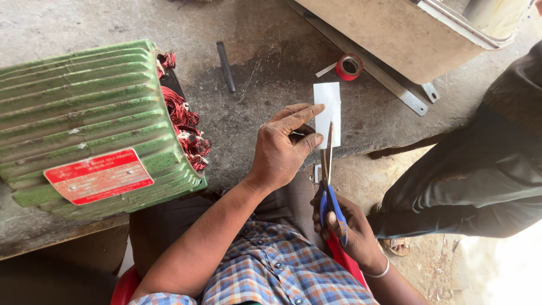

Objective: The person inserts small white paper pieces into the stator slots of a green electric motor, then uses a rubber mallet to tap the windings into place. They cut additional paper with scissors and continue inserting and tapping. Later, they use a hacksaw and hammer to adjust the motor housing. The work is performed on a cluttered workbench with tools and wire visible.

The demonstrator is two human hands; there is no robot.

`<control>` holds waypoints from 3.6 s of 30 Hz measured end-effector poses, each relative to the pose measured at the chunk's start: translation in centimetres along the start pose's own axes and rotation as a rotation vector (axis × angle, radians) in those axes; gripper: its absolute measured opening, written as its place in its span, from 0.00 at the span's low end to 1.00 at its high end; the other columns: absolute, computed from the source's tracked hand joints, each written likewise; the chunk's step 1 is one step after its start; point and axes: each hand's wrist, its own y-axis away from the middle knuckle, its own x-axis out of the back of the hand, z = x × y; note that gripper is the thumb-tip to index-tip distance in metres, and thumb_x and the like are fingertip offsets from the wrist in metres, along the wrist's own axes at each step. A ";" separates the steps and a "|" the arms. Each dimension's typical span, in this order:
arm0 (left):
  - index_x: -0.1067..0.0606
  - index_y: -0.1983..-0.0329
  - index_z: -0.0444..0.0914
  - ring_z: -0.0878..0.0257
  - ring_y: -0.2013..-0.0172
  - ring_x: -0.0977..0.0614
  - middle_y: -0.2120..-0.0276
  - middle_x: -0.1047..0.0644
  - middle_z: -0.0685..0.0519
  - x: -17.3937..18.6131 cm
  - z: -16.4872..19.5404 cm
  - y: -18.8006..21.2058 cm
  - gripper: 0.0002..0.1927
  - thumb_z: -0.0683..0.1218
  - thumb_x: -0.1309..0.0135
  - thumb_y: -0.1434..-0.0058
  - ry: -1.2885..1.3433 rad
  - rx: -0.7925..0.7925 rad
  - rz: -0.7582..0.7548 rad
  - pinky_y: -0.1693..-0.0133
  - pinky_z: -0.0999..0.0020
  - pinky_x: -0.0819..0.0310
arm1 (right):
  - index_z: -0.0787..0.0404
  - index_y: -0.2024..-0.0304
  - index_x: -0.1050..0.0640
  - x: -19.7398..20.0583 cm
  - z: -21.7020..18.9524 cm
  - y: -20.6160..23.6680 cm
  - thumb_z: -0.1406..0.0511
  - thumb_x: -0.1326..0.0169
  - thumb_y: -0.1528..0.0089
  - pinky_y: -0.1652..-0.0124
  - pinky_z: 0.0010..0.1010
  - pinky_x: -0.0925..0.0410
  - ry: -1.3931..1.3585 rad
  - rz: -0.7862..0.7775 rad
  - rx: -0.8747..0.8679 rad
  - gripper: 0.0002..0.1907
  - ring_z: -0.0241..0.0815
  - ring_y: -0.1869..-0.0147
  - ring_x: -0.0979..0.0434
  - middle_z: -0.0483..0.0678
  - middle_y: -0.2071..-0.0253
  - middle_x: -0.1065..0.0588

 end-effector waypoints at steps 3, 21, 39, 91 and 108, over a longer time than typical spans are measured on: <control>0.23 0.40 0.40 0.66 0.58 0.15 0.43 0.22 0.49 -0.1 -0.3 0.0 0.25 0.38 0.35 0.42 -0.011 0.004 0.016 0.56 0.74 0.14 | 0.70 0.46 0.26 -0.1 -0.3 -0.3 0.42 0.39 0.43 0.69 0.22 0.32 -0.047 0.005 -0.014 0.40 0.32 0.66 0.26 0.46 0.66 0.25; 0.24 0.39 0.39 0.66 0.58 0.15 0.42 0.22 0.48 -0.4 -1.0 -0.7 0.25 0.37 0.36 0.41 -0.007 -0.013 0.063 0.56 0.74 0.16 | 0.71 0.48 0.27 0.3 0.6 -1.1 0.43 0.37 0.43 0.75 0.21 0.37 -0.128 0.024 0.026 0.40 0.33 0.74 0.29 0.46 0.69 0.27; 0.25 0.38 0.34 0.57 0.43 0.18 0.35 0.26 0.44 -1.7 -2.3 -0.8 0.25 0.36 0.39 0.40 0.056 -0.030 0.013 0.47 0.70 0.17 | 0.71 0.50 0.26 1.2 0.0 -2.7 0.45 0.39 0.40 0.75 0.21 0.39 -0.123 0.060 0.037 0.35 0.33 0.73 0.31 0.47 0.70 0.29; 0.19 0.53 0.33 0.64 0.58 0.13 0.60 0.17 0.48 4.0 2.7 4.3 0.08 0.38 0.40 0.34 0.450 -0.113 -0.011 0.54 0.71 0.14 | 0.70 0.55 0.20 -4.8 -9.6 -6.5 0.74 0.36 0.44 0.55 0.26 0.26 0.328 0.136 0.675 0.14 0.39 0.54 0.22 0.52 0.55 0.21; 0.21 0.59 0.36 0.67 0.61 0.18 0.61 0.22 0.54 3.5 3.1 4.5 0.06 0.44 0.42 0.32 0.326 -0.126 0.110 0.58 0.72 0.18 | 0.67 0.63 0.18 -6.2 -10.6 -6.0 0.76 0.35 0.45 0.66 0.24 0.30 0.693 0.281 0.783 0.09 0.36 0.66 0.22 0.47 0.67 0.20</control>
